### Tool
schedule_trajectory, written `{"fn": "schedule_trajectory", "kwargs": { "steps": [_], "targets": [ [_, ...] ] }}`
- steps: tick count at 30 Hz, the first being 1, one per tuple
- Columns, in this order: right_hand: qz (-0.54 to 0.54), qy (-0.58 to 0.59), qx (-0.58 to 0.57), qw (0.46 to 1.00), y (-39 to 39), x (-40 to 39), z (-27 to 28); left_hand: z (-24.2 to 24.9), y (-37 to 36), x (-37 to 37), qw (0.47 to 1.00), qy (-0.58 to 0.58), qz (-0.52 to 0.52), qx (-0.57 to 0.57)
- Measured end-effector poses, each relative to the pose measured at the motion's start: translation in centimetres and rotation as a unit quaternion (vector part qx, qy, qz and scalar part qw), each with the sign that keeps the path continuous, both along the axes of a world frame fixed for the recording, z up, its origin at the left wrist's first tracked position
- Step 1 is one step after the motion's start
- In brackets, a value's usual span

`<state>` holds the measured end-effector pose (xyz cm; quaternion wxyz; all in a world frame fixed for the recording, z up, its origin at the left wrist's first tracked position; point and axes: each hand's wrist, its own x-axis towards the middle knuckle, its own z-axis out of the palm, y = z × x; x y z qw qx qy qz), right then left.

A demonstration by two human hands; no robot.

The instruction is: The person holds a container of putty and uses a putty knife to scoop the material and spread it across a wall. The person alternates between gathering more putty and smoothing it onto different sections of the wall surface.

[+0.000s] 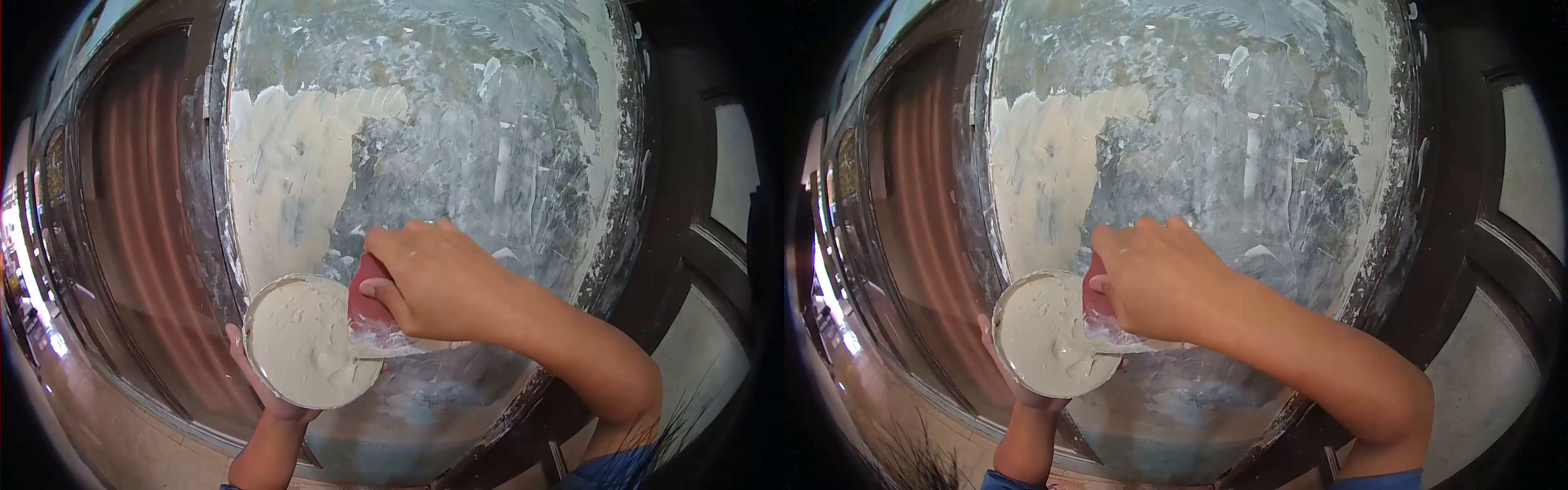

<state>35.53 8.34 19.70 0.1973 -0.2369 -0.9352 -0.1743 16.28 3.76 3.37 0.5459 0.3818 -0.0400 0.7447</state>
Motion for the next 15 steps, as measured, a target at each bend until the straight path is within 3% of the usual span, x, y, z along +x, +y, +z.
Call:
{"fn": "schedule_trajectory", "kwargs": {
  "steps": [3,7,12,15],
  "targets": [
    [0.011,0.028,0.02,0.999,0.3,0.0,0.0,0.3,-0.1,0.1,0.996,-0.015,0.062,-0.069],
    [0.014,-0.007,0.001,1.0,-0.1,-0.3,-0.6,0.0,0.4,-0.1,0.994,-0.083,0.02,-0.066],
    [-0.011,-0.007,0.034,0.999,1.0,0.1,-0.6,0.2,0.3,0.1,0.997,0.022,0.013,-0.076],
    [-0.002,0.013,0.047,0.999,1.0,0.6,0.1,0.2,0.5,0.0,0.997,0.021,-0.009,-0.08]
  ]
}}
